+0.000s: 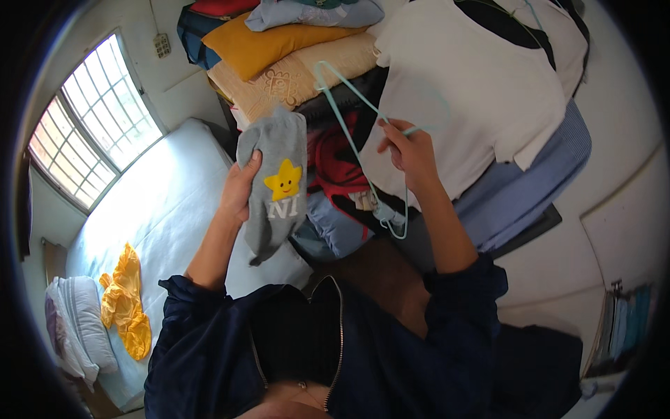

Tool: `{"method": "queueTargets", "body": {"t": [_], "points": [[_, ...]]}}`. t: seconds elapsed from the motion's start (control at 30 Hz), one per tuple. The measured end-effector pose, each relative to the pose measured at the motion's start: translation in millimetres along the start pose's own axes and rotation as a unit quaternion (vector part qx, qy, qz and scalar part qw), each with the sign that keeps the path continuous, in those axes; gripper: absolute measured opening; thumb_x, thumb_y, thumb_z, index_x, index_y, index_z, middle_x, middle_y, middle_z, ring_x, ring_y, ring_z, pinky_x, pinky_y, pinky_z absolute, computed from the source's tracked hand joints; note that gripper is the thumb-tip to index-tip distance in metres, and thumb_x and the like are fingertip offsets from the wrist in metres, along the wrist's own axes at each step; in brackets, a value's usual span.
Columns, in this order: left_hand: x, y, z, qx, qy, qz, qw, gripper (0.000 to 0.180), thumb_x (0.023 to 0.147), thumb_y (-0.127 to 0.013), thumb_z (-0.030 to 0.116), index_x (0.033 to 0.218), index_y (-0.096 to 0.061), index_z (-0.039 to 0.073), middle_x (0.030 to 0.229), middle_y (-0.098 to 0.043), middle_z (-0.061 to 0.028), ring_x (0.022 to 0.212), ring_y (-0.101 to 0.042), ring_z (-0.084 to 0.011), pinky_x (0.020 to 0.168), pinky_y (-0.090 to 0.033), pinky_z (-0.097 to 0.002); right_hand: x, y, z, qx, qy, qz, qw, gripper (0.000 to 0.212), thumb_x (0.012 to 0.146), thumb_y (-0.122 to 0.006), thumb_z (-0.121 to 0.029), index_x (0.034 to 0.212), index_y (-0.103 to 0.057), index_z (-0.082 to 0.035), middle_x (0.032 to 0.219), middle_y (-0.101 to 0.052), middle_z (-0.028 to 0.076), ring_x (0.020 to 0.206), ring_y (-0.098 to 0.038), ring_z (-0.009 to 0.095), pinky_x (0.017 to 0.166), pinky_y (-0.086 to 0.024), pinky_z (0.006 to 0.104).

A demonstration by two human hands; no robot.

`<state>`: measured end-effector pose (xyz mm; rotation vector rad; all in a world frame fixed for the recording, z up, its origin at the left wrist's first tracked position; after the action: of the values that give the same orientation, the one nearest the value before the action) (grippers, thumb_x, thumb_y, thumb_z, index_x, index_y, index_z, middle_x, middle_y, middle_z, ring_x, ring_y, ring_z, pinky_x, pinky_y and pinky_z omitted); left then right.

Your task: The person sorts a pile of clothes on a bed, places several items on hangers, and hangs them on a clothes rack. The person also moves around the room to retrieve and hang additional garments.

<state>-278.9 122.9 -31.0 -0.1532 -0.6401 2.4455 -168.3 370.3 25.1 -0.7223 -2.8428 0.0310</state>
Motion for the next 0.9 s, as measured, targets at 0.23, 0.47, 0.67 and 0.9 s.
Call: {"method": "queueTargets", "body": {"t": [0.23, 0.47, 0.67, 0.9], "points": [[19, -25, -30, 0.071, 0.001, -0.04, 0.997, 0.041, 0.082, -0.061, 0.019, 0.116, -0.047, 0.0, 0.108, -0.056, -0.0063, 0.099, -0.051, -0.0148, 0.086, -0.04, -0.0298, 21, 56, 55, 0.042, -0.041, 0.006, 0.998, 0.023, 0.085, -0.052, -0.015, 0.099, -0.054, 0.003, 0.058, -0.052, 0.005, 0.036, -0.03, 0.002, 0.035, -0.021, 0.0179], [3, 10, -83, 0.127, 0.095, -0.052, 0.986, 0.038, 0.081, -0.062, 0.015, 0.113, -0.048, 0.0, 0.102, -0.058, -0.0039, 0.093, -0.053, -0.0122, 0.084, -0.04, -0.027, -21, 104, 97, -0.034, -0.049, 0.1, 0.993, 0.02, 0.085, -0.053, -0.018, 0.095, -0.058, -0.001, 0.055, -0.05, 0.0, 0.041, -0.031, 0.002, 0.037, -0.021, 0.0171], [-11, 28, -95, 0.231, 0.097, -0.083, 0.965, 0.032, 0.083, -0.059, 0.016, 0.11, -0.052, 0.0, 0.099, -0.058, -0.0026, 0.09, -0.052, -0.0101, 0.081, -0.041, -0.0256, -78, 132, 81, -0.095, -0.085, 0.189, 0.974, 0.022, 0.086, -0.052, -0.021, 0.097, -0.059, -0.003, 0.055, -0.044, -0.004, 0.046, -0.035, 0.001, 0.04, -0.023, 0.0166], [9, 22, -78, 0.166, 0.0, -0.082, 0.983, 0.031, 0.085, -0.056, 0.022, 0.106, -0.056, 0.0, 0.095, -0.059, -0.0034, 0.087, -0.052, -0.0103, 0.077, -0.041, -0.0252, -110, 134, 33, -0.134, -0.009, 0.229, 0.964, 0.021, 0.087, -0.051, -0.022, 0.093, -0.059, -0.003, 0.054, -0.044, -0.004, 0.046, -0.034, 0.002, 0.04, -0.023, 0.017]]}}
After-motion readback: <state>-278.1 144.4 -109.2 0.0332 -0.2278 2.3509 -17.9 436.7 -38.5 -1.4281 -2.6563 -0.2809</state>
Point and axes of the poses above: each hand's wrist, its own x-axis towards the middle knuckle, its own y-axis out of the back of the hand, z = x × y, the point moved 8 cm from there along x, towards the middle knuckle
